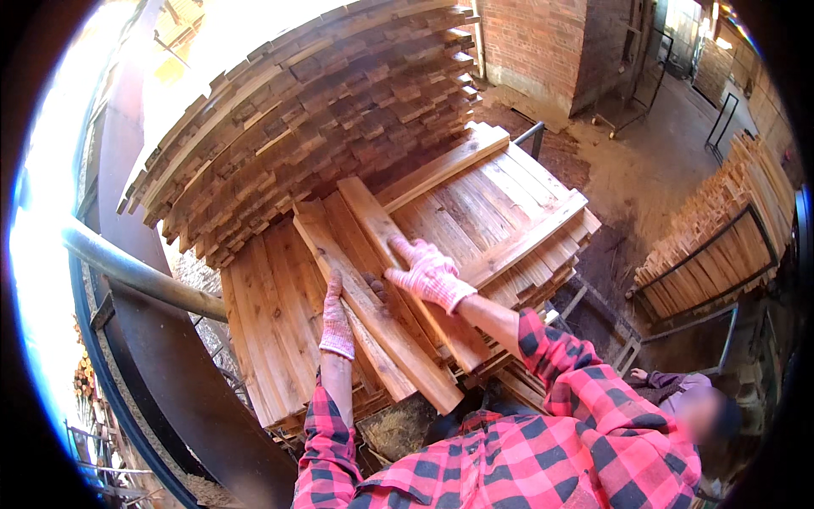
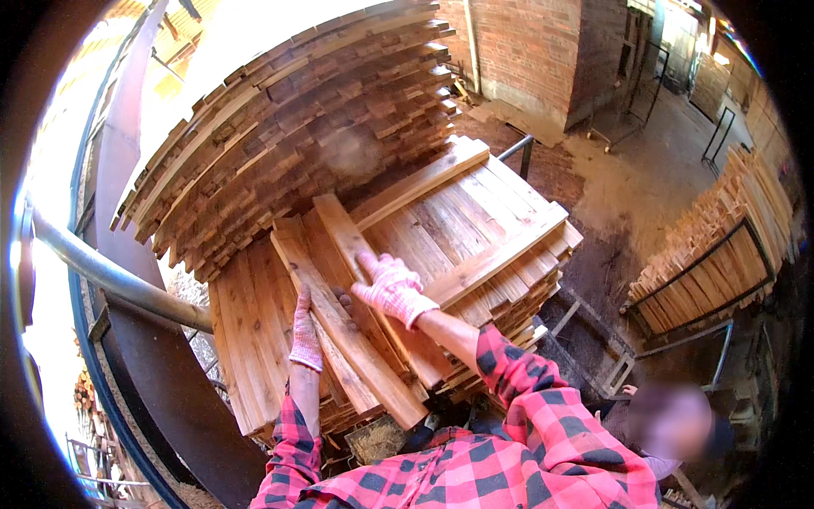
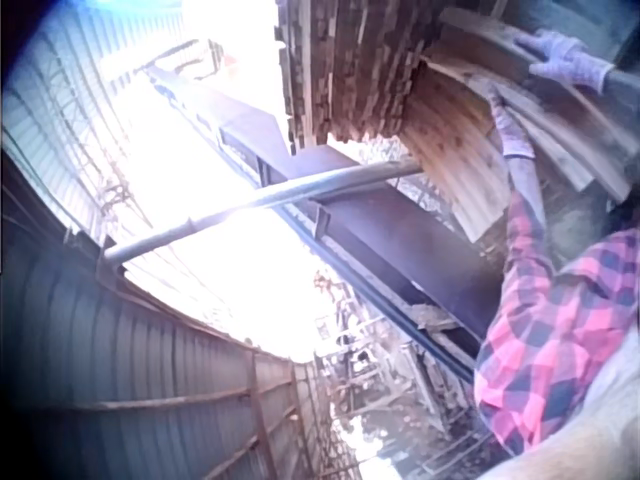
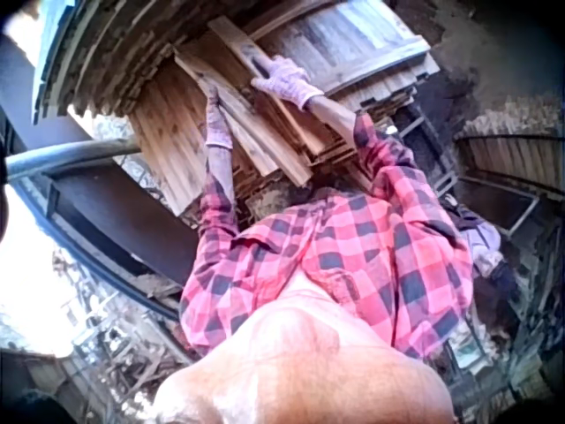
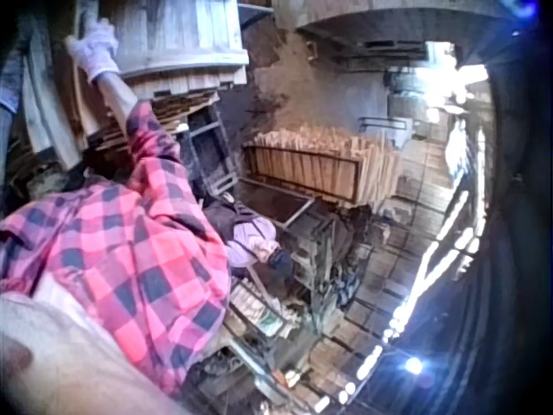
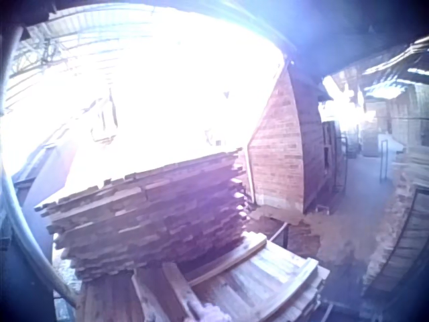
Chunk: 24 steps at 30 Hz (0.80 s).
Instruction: The person picks up several wood planks from a lower stack and places them onto a higher pallet stack, aligning them next to other planks.
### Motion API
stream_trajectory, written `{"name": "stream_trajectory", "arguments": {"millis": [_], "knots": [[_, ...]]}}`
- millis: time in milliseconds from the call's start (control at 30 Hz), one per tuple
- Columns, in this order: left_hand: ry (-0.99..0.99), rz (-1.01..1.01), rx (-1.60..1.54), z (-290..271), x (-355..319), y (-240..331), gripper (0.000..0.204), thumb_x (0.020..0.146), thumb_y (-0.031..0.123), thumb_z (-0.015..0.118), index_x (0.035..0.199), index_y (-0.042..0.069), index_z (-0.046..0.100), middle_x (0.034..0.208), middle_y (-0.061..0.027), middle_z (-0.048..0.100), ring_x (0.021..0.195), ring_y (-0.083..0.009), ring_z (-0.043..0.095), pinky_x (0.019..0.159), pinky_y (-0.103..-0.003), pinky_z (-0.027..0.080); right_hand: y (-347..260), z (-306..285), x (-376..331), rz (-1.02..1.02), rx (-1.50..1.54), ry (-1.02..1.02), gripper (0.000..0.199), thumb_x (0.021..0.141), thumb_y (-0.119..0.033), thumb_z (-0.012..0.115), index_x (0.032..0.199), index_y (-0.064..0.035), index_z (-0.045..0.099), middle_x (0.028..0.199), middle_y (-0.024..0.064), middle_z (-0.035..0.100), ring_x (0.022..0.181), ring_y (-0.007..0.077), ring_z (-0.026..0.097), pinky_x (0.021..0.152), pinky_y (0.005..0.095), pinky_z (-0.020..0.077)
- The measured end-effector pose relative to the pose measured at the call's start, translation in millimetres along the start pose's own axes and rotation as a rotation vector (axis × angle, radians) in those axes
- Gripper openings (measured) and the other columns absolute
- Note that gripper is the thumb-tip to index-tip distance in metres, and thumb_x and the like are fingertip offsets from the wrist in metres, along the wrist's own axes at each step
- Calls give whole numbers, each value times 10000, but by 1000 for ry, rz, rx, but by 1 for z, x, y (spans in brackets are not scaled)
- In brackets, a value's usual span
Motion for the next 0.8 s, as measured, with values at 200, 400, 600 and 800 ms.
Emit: {"name": "stream_trajectory", "arguments": {"millis": [200, 400, 600, 800], "knots": [[10, 32, -33, 10, 14, -8, 938, 839, 853, 475, 1257, 23, 602, 980, -155, 706, 817, -315, 706, 687, -454, 605, 26, 40, 77, -96, -201, -36, 516, 943, -468, 596, 1324, -120, 594, 1310, 212, 601, 1235, 406, 552, 996, 520, 486], [271, 262, -9, -27, 24, -13, 807, 933, 762, 451, 1310, 63, 596, 1122, -127, 693, 932, -286, 682, 804, -422, 601, -19, 35, 19, -231, -20, -64, 701, 949, -632, 499, 1449, -142, 461, 1334, 252, 576, 1241, 425, 547, 1013, 530, 463], [218, 329, -70, 43, 4, -27, 776, 962, 716, 454, 1435, 103, 510, 1299, -121, 643, 1122, -288, 654, 983, -434, 553, -9, 28, -50, -97, 418, -186, 867, 901, -542, 673, 1589, -149, 321, 1483, 211, 520, 1375, 333, 501, 1140, 393, 380], [128, 243, -215, 92, 5, -64, 732, 995, 646, 458, 1465, 85, 479, 1402, -118, 590, 1251, -299, 588, 1079, -450, 481, 4, -16, -21, -101, 339, -70, 809, 882, -568, 686, 1543, -187, 419, 1372, 237, 586, 1291, 387, 547, 1074, 448, 434]]}}
Point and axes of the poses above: each hand's wrist, its own x-axis towards the middle knuckle, its own z-axis out of the palm, y = z × x, the point moved 1 cm from there along x, towards the middle knuckle
